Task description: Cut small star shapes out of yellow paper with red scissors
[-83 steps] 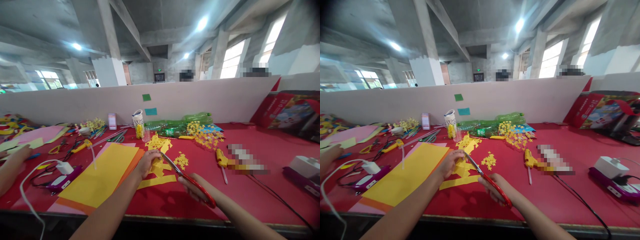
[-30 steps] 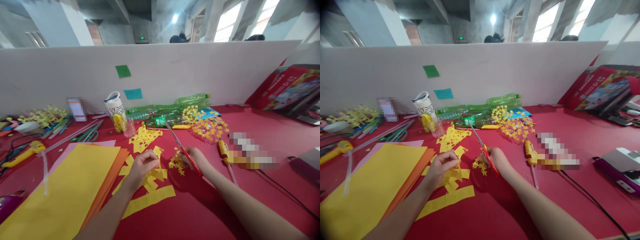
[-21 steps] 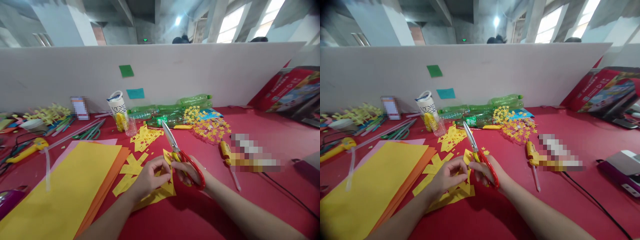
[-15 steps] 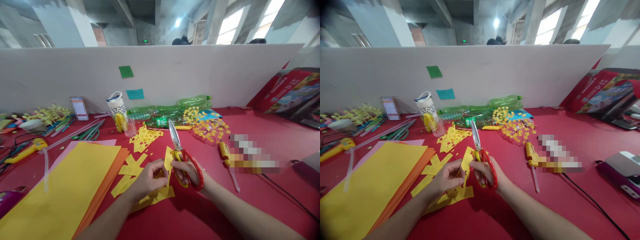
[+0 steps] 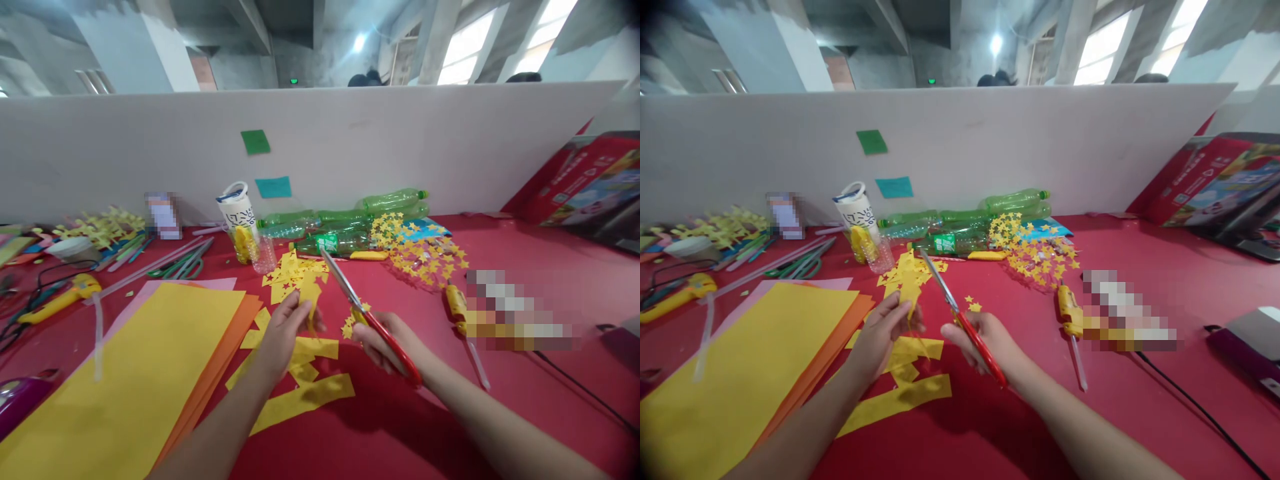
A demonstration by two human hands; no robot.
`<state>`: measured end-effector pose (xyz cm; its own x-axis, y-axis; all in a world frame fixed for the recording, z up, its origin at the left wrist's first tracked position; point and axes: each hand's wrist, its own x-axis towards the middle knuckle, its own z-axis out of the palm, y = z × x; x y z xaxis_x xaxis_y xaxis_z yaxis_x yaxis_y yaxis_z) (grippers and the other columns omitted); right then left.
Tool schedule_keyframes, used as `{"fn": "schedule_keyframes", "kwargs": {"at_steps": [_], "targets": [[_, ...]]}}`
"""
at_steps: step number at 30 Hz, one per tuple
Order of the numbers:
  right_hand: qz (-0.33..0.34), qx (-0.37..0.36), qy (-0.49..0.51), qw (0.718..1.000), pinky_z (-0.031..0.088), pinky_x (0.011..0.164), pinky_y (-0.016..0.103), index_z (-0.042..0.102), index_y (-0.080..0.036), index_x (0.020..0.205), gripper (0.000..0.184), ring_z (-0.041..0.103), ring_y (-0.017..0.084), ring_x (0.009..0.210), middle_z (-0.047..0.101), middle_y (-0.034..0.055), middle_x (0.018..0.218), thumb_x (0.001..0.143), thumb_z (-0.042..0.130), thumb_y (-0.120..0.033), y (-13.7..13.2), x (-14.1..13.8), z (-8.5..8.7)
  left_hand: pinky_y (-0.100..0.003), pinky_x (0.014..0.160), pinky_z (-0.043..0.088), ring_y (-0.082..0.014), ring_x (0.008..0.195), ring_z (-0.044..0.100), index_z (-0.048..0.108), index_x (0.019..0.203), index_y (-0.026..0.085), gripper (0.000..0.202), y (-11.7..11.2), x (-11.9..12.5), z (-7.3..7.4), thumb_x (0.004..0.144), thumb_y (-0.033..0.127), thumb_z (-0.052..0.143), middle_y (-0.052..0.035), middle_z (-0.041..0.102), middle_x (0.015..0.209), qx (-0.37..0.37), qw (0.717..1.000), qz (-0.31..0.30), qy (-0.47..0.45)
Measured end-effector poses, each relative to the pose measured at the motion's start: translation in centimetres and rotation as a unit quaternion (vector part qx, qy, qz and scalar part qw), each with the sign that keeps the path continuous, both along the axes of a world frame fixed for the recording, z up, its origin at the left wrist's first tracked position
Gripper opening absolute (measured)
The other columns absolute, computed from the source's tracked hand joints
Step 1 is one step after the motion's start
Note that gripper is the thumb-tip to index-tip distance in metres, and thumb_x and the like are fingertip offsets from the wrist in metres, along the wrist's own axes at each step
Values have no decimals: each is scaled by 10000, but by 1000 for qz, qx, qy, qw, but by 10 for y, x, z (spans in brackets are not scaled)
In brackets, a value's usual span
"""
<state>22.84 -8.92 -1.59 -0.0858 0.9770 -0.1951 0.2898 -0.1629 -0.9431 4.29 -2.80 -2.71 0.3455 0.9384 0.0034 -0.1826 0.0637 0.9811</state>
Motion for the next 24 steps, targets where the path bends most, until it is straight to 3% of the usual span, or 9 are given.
{"fn": "schedule_keyframes", "kwargs": {"at_steps": [3, 6, 8, 15, 18, 24], "targets": [[40, 31, -76, 996, 270, 409, 201, 446, -205, 590, 406, 399, 94, 430, 439, -60, 483, 740, 668, -510, -1, 5, 4, -201, 487, 391, -80, 471, 480, 470, 699, 187, 214, 10, -8, 3, 834, 316, 575, 42, 554, 608, 10, 998, 61, -24], [73, 68, -213, 972, 256, 455, 216, 433, -202, 611, 417, 367, 105, 499, 420, -51, 549, 775, 621, -536, -1, 5, 3, -168, 409, 303, -52, 420, 397, 456, 685, 182, 214, 15, -13, 6, 831, 287, 571, 58, 503, 553, 30, 992, 116, -37], [95, 63, -253, 961, 245, 459, 222, 411, -204, 608, 436, 356, 107, 500, 405, -49, 551, 803, 577, -556, -2, 4, 3, -161, 398, 285, -47, 413, 376, 457, 683, 181, 201, 15, -14, 8, 826, 268, 568, 60, 487, 536, 30, 990, 131, -44], [114, 36, -251, 961, 220, 451, 228, 386, -205, 597, 474, 330, 110, 507, 379, -49, 548, 799, 567, -592, -6, 0, 5, -166, 412, 300, -53, 440, 397, 472, 680, 180, 206, 10, -12, 7, 837, 281, 559, 57, 467, 537, 27, 993, 110, -38], [114, 30, -246, 962, 217, 453, 228, 374, -203, 595, 482, 316, 106, 513, 357, -53, 555, 802, 560, -596, -6, 0, 5, -173, 426, 311, -57, 452, 387, 470, 689, 183, 195, 9, -13, 10, 841, 265, 562, 62, 448, 539, 39, 989, 127, -61], [116, 18, -222, 968, 223, 428, 224, 400, -203, 584, 499, 378, 111, 478, 425, -37, 516, 789, 549, -633, -8, -3, 9, -176, 421, 293, -51, 442, 355, 460, 647, 178, 219, 9, -13, 15, 818, 241, 582, 66, 409, 536, 42, 988, 132, -60]]}}
